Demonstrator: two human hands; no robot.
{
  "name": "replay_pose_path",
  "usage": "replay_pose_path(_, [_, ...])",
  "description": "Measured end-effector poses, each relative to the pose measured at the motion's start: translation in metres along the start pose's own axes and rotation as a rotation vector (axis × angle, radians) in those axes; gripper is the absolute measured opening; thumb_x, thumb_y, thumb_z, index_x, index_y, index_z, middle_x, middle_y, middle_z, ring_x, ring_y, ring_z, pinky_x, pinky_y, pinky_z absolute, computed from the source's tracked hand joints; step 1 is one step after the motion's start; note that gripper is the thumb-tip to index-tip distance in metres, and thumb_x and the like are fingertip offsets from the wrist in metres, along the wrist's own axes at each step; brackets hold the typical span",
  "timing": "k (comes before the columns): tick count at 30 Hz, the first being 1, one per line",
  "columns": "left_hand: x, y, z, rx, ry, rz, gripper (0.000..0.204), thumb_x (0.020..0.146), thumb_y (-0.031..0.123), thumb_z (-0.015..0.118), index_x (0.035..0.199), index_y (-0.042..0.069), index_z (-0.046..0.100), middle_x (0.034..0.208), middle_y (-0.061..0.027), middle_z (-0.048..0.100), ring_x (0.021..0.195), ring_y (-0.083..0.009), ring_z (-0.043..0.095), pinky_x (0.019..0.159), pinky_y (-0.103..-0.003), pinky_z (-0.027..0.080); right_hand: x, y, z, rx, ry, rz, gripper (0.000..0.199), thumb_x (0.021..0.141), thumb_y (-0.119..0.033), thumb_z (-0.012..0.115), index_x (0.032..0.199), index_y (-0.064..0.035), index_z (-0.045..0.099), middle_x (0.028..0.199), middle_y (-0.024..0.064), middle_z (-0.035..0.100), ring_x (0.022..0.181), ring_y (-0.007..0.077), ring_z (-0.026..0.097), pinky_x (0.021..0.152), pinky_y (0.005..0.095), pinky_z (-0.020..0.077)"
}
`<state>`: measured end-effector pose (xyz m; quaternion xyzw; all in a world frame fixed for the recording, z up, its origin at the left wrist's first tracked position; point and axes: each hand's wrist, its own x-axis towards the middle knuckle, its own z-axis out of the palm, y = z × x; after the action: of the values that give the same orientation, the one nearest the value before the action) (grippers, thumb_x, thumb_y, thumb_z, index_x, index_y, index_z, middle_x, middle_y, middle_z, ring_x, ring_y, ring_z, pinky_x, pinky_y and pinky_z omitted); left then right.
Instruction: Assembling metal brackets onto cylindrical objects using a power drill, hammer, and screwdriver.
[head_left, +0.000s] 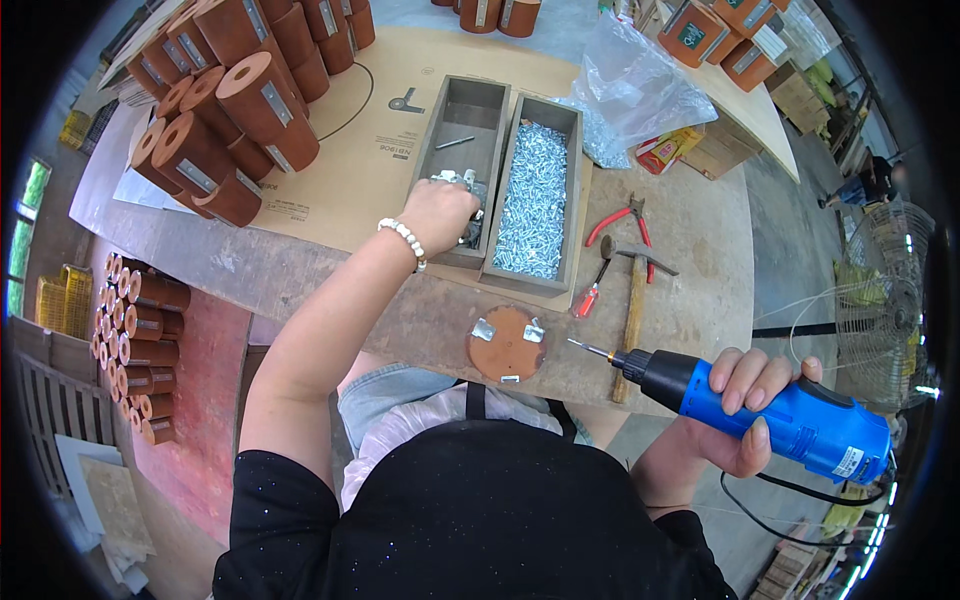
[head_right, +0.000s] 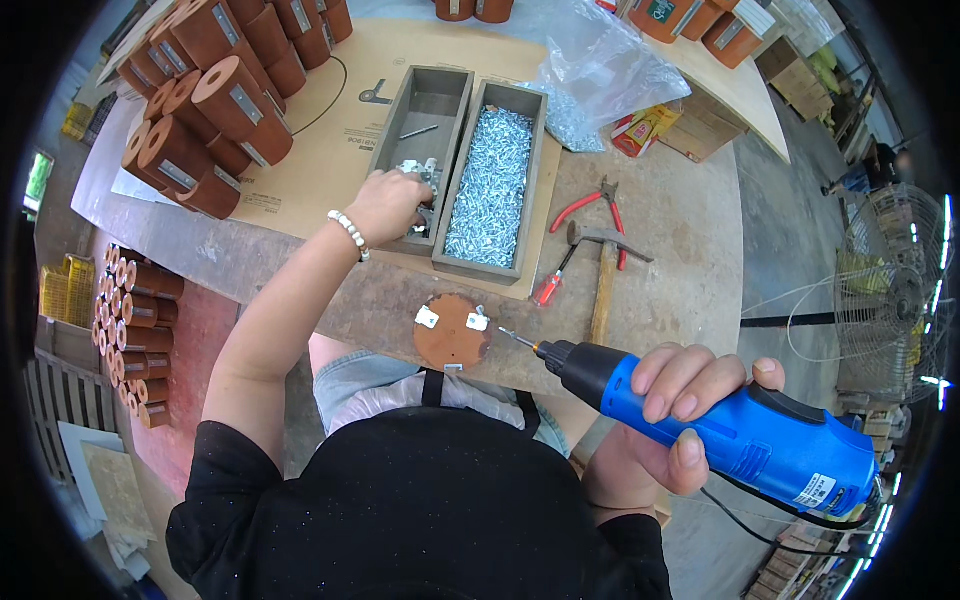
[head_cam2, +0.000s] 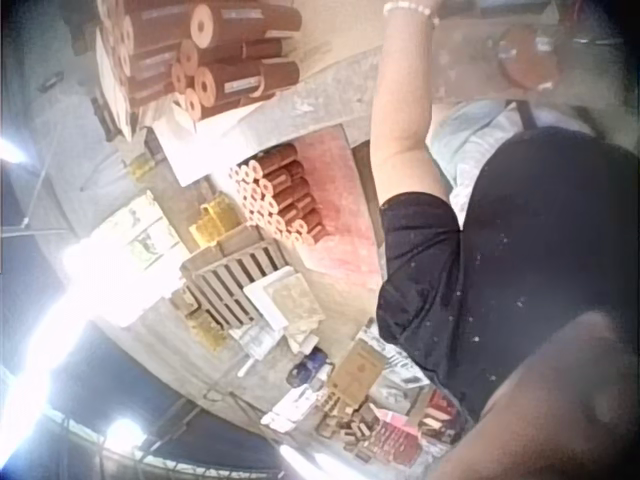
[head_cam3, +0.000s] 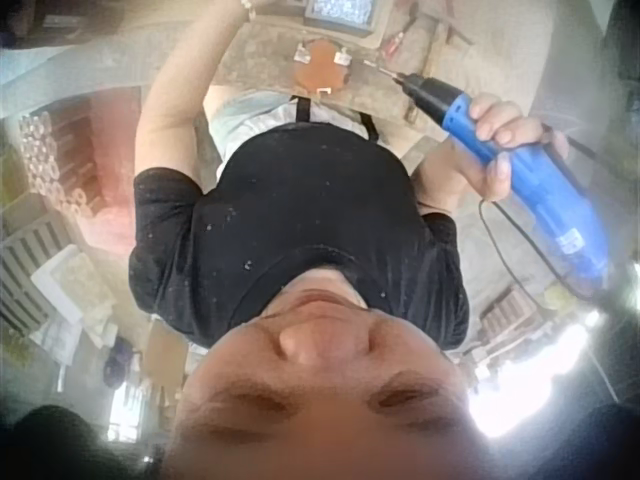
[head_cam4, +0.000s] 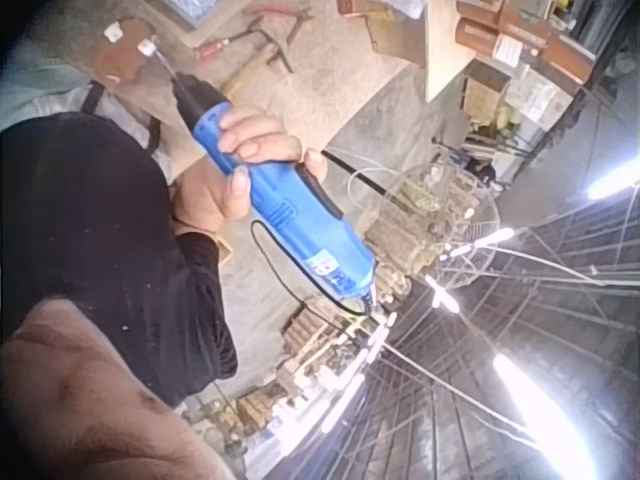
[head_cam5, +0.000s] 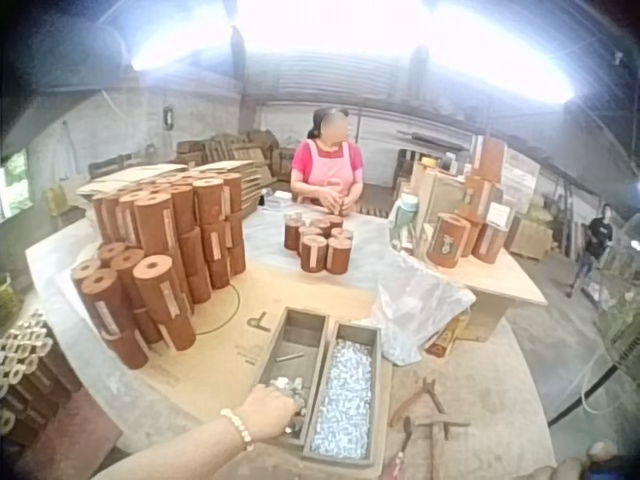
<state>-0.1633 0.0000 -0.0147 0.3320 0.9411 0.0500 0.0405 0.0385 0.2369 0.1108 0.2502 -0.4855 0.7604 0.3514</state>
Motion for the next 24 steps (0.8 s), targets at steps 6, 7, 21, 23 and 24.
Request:
replay_pose_path(6, [0.004, -0.002, 0.002, -0.149, -0.044, -0.051, 0.015, 0.068, 0.014, 0.068, 0.081, 0.007, 0.064, 0.080, -0.0112, 0.064, 0.082, -0.0289, 0.061, 0.072, -0.041, 0.047, 0.000, -0.004, -0.002, -0.013, 0.002, -0.023, 0.066, 0.072, -0.009, 0.061, 0.130, -0.0033, 0.030, 0.078, 0.0053, 0.051, 0.064, 0.0170, 0.054, 0.059, 0.0320, 0.0453])
replay_pose_path(7, [0.004, -0.002, 0.000, -0.145, -0.038, -0.050, 0.015, 0.068, 0.014, 0.068, 0.081, 0.007, 0.064, 0.080, -0.0112, 0.064, 0.082, -0.0289, 0.061, 0.072, -0.041, 0.047, 0.000, -0.005, -0.002, -0.015, 0.006, -0.020, 0.066, 0.072, -0.009, 0.061, 0.130, -0.0033, 0.030, 0.078, 0.0053, 0.051, 0.064, 0.0170, 0.054, 0.059, 0.0320, 0.0453])
replay_pose_path(21, [-0.118, 0.101, -0.043, -0.225, 0.500, 0.492, 0.011, 0.066, 0.008, 0.062, 0.076, 0.005, 0.058, 0.084, -0.0062, 0.062, 0.077, -0.0207, 0.060, 0.069, -0.033, 0.048, -0.005, -0.011, -0.004, -0.010, 0.040, 0.013, 0.067, 0.071, -0.010, 0.062, 0.130, -0.0021, 0.031, 0.077, 0.0053, 0.051, 0.063, 0.0159, 0.054, 0.060, 0.0325, 0.0456])
replay_pose_path(23, [-0.127, 0.108, -0.032, -0.221, 0.502, 0.523, 0.013, 0.065, 0.009, 0.062, 0.077, 0.005, 0.059, 0.085, -0.0055, 0.062, 0.078, -0.0207, 0.060, 0.071, -0.034, 0.047, -0.007, -0.011, -0.001, -0.016, 0.047, 0.028, 0.067, 0.071, -0.010, 0.063, 0.130, -0.0024, 0.031, 0.077, 0.0051, 0.051, 0.063, 0.0158, 0.054, 0.060, 0.0326, 0.0457])
replay_pose_path(24, [-0.129, 0.109, -0.027, -0.264, 0.506, 0.514, 0.016, 0.065, 0.009, 0.064, 0.079, 0.005, 0.060, 0.086, -0.0056, 0.063, 0.079, -0.0213, 0.060, 0.071, -0.035, 0.047, -0.008, -0.011, 0.000, -0.023, 0.053, 0.043, 0.067, 0.071, -0.010, 0.063, 0.130, -0.0028, 0.031, 0.077, 0.0049, 0.051, 0.063, 0.0158, 0.053, 0.060, 0.0326, 0.0457])
